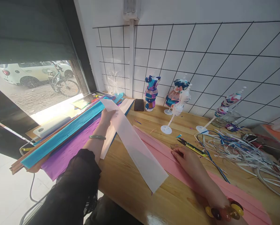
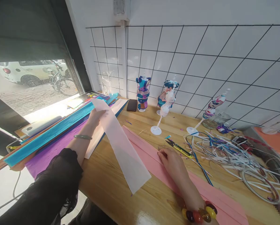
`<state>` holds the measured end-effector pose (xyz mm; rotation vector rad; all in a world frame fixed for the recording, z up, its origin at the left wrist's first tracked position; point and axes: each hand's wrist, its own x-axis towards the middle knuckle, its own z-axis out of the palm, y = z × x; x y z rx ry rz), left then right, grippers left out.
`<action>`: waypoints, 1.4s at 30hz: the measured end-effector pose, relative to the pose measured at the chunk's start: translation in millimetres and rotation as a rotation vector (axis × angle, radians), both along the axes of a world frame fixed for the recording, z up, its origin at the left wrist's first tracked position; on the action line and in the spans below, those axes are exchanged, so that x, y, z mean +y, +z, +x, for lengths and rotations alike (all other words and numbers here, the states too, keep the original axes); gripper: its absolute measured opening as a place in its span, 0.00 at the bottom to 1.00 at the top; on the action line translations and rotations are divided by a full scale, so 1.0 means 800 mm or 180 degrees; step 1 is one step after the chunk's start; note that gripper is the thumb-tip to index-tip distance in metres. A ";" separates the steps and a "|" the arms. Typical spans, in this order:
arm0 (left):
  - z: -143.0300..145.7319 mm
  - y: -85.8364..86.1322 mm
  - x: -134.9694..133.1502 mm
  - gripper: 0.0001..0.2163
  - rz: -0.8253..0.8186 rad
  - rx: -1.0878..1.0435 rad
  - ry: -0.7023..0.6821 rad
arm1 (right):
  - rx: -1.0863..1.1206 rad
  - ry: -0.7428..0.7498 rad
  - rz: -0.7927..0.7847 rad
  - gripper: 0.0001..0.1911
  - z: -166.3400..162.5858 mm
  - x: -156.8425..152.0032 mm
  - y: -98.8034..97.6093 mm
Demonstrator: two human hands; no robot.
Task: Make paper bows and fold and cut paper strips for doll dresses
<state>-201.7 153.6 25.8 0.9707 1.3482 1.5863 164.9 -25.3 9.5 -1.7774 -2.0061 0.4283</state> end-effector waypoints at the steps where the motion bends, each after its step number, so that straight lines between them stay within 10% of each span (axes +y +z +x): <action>1: -0.007 -0.001 0.002 0.19 -0.0019 0.0047 0.0151 | -0.0028 -0.0051 -0.0005 0.13 0.000 0.000 0.001; 10: 0.000 0.013 -0.003 0.32 0.0828 0.1773 0.1524 | -0.0105 -0.0481 0.0020 0.12 0.007 0.000 0.003; 18: 0.112 -0.006 -0.061 0.19 0.1229 0.2309 -0.1398 | 0.0079 -0.0563 0.0726 0.13 0.004 -0.001 0.006; 35: 0.119 -0.028 -0.052 0.35 0.0045 0.0904 -0.1855 | 0.0232 -0.0434 0.1722 0.11 0.002 -0.014 0.038; 42: 0.114 -0.031 -0.057 0.21 0.0432 0.3279 -0.1509 | 0.0197 -0.0575 0.1062 0.12 0.005 -0.010 0.035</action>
